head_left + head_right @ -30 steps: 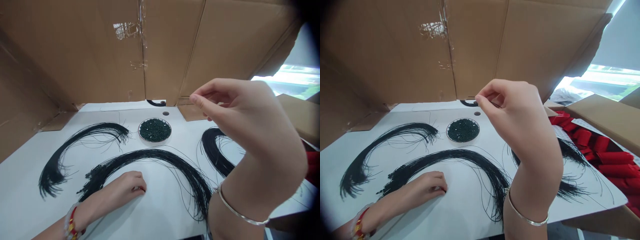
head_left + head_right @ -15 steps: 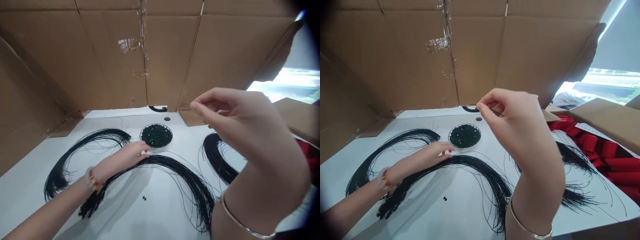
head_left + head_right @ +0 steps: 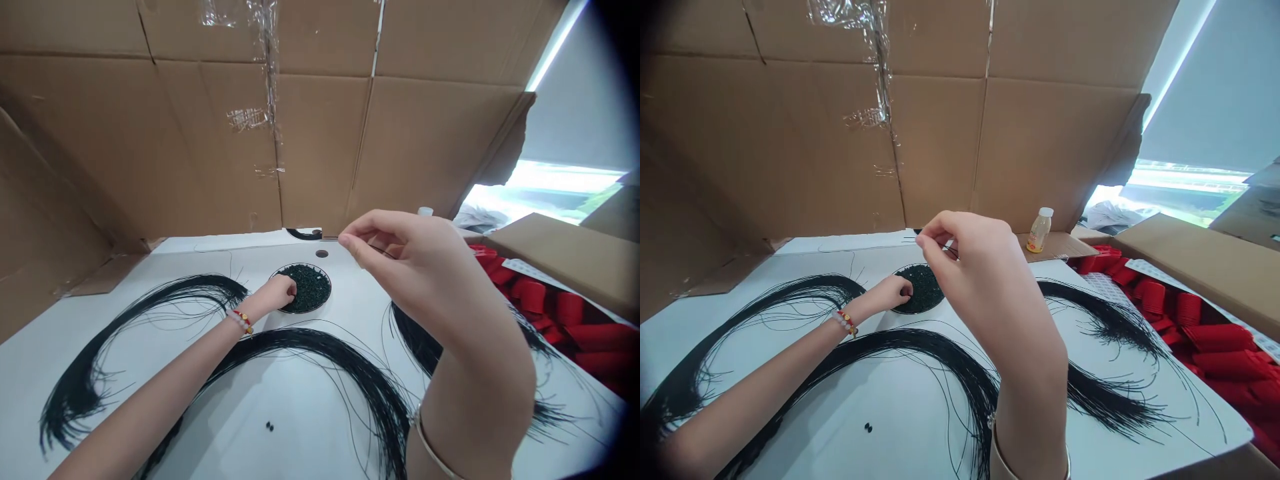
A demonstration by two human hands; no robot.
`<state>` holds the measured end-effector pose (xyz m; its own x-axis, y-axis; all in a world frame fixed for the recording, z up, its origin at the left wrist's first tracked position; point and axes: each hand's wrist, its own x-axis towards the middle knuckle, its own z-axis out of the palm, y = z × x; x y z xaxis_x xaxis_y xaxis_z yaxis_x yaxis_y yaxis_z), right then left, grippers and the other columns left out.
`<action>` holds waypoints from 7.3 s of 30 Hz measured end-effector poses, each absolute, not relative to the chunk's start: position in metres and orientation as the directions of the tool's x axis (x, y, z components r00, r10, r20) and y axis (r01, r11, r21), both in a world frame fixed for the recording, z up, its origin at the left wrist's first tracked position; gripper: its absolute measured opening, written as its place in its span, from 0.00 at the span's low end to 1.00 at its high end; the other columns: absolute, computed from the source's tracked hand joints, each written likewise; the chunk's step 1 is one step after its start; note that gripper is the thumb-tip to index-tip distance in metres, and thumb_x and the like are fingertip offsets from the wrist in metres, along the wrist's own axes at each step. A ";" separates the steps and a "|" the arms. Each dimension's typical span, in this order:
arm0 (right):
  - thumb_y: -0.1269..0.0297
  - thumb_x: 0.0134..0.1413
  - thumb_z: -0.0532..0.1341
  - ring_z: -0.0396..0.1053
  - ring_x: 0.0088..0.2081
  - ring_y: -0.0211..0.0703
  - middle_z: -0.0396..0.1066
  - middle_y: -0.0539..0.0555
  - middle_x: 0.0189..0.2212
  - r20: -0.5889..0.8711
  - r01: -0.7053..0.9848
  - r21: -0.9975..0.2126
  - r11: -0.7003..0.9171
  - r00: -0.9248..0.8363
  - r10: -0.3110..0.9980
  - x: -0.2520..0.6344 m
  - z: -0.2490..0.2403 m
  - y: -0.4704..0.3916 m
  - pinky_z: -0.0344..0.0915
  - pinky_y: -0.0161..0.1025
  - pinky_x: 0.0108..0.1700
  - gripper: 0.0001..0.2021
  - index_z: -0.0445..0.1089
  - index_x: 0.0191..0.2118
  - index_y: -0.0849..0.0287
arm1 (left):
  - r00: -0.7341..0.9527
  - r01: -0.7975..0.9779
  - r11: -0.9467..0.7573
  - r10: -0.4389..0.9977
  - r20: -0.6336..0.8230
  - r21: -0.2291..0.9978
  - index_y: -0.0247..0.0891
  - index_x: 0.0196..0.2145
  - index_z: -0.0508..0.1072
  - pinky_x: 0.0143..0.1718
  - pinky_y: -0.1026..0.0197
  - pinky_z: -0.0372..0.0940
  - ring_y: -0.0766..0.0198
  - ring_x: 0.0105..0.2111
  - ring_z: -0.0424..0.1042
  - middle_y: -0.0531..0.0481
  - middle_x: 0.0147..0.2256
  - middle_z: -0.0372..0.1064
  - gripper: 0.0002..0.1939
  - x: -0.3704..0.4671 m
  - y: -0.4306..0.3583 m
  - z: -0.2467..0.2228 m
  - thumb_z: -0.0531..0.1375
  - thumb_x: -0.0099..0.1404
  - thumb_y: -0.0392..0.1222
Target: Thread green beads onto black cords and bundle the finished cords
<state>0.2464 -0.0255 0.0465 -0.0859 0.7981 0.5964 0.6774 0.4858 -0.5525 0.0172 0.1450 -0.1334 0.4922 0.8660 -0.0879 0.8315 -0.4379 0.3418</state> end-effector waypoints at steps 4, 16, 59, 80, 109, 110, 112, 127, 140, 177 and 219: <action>0.65 0.62 0.66 0.70 0.27 0.40 0.77 0.49 0.27 0.596 0.674 -0.556 0.486 -0.084 0.799 0.249 0.046 -0.024 0.59 0.37 0.26 0.07 0.78 0.32 0.55 | 0.506 0.804 -0.419 0.855 -0.117 0.422 0.36 0.54 0.73 0.47 0.47 0.74 0.54 0.47 0.76 0.43 0.53 0.73 0.16 0.011 0.155 -0.139 0.62 0.72 0.45; 0.65 0.61 0.66 0.69 0.27 0.38 0.76 0.48 0.27 0.587 0.652 -0.596 0.469 -0.045 0.809 0.252 0.046 -0.025 0.61 0.37 0.28 0.07 0.78 0.31 0.56 | 0.590 0.606 -0.227 0.771 -0.240 0.762 0.34 0.45 0.76 0.44 0.51 0.72 0.57 0.41 0.76 0.46 0.43 0.76 0.13 -0.015 0.111 -0.112 0.62 0.71 0.48; 0.74 0.59 0.65 0.79 0.45 0.44 0.80 0.54 0.43 0.534 0.010 -0.836 0.549 -0.215 0.817 0.135 0.015 -0.035 0.80 0.39 0.46 0.08 0.70 0.30 0.56 | 0.069 -0.266 -0.401 0.899 0.432 0.877 0.54 0.33 0.84 0.28 0.67 0.62 0.67 0.27 0.63 0.55 0.25 0.67 0.05 -0.047 -0.013 -0.019 0.74 0.59 0.45; 0.74 0.58 0.65 0.78 0.40 0.40 0.80 0.52 0.42 0.554 0.125 -0.805 0.579 -0.190 0.811 0.133 0.014 -0.033 0.78 0.39 0.46 0.09 0.67 0.29 0.56 | 0.091 -0.165 -0.582 0.795 0.600 0.796 0.52 0.38 0.83 0.35 0.63 0.67 0.65 0.33 0.69 0.54 0.30 0.70 0.08 -0.045 -0.013 -0.020 0.68 0.66 0.36; 0.74 0.58 0.65 0.77 0.44 0.37 0.80 0.50 0.42 0.573 0.114 -0.790 0.602 -0.212 0.792 0.134 0.014 -0.033 0.76 0.33 0.48 0.10 0.67 0.29 0.56 | 0.066 -0.109 -0.647 0.753 0.655 0.755 0.47 0.37 0.83 0.37 0.64 0.70 0.65 0.33 0.70 0.51 0.33 0.72 0.10 -0.045 -0.016 -0.014 0.67 0.65 0.31; 0.74 0.58 0.65 0.77 0.44 0.38 0.80 0.49 0.42 0.574 0.116 -0.788 0.604 -0.213 0.790 0.134 0.014 -0.033 0.77 0.33 0.48 0.10 0.66 0.29 0.56 | 0.069 -0.111 -0.650 0.749 0.659 0.752 0.47 0.37 0.83 0.37 0.64 0.70 0.65 0.33 0.70 0.52 0.32 0.71 0.10 -0.044 -0.016 -0.014 0.67 0.65 0.31; 0.75 0.57 0.65 0.77 0.45 0.38 0.79 0.49 0.42 0.567 0.123 -0.792 0.599 -0.219 0.794 0.135 0.014 -0.034 0.77 0.34 0.48 0.10 0.66 0.29 0.56 | 0.076 -0.112 -0.653 0.746 0.661 0.749 0.47 0.38 0.83 0.37 0.66 0.70 0.66 0.33 0.70 0.52 0.32 0.71 0.10 -0.044 -0.016 -0.014 0.67 0.65 0.30; 0.76 0.57 0.64 0.76 0.47 0.41 0.79 0.49 0.41 0.567 0.099 -0.797 0.595 -0.215 0.795 0.135 0.013 -0.034 0.79 0.38 0.48 0.10 0.66 0.29 0.56 | 0.083 -0.105 -0.677 0.724 0.684 0.729 0.47 0.38 0.82 0.37 0.66 0.70 0.67 0.33 0.70 0.53 0.32 0.71 0.11 -0.044 -0.017 -0.015 0.66 0.66 0.30; 0.76 0.57 0.64 0.76 0.45 0.38 0.79 0.48 0.42 0.573 0.117 -0.784 0.610 -0.240 0.783 0.136 0.015 -0.034 0.77 0.35 0.48 0.10 0.65 0.29 0.56 | 0.084 -0.085 -0.680 0.723 0.686 0.728 0.47 0.38 0.82 0.36 0.66 0.69 0.67 0.33 0.69 0.53 0.32 0.71 0.11 -0.044 -0.018 -0.013 0.66 0.66 0.30; 0.77 0.55 0.62 0.74 0.45 0.41 0.76 0.50 0.42 0.587 0.129 -0.777 0.616 -0.205 0.783 0.125 0.012 -0.034 0.73 0.39 0.46 0.12 0.61 0.28 0.56 | -0.025 0.072 -0.748 0.660 0.751 0.660 0.45 0.37 0.80 0.37 0.61 0.69 0.64 0.34 0.72 0.51 0.35 0.73 0.11 -0.039 -0.023 -0.018 0.66 0.65 0.28; 0.78 0.55 0.61 0.73 0.44 0.41 0.75 0.47 0.42 0.571 0.122 -0.782 0.611 -0.251 0.781 0.128 0.012 -0.035 0.72 0.40 0.45 0.13 0.58 0.28 0.55 | 0.002 0.040 -0.745 0.667 0.745 0.666 0.45 0.35 0.81 0.36 0.61 0.70 0.63 0.34 0.72 0.50 0.35 0.74 0.11 -0.040 -0.023 -0.016 0.66 0.64 0.27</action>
<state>0.1276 -0.0350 0.0125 -0.2511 0.7814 0.5713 0.1223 0.6111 -0.7821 -0.0397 -0.0233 -0.0159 0.0024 0.6667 0.7453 0.0403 -0.7448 0.6661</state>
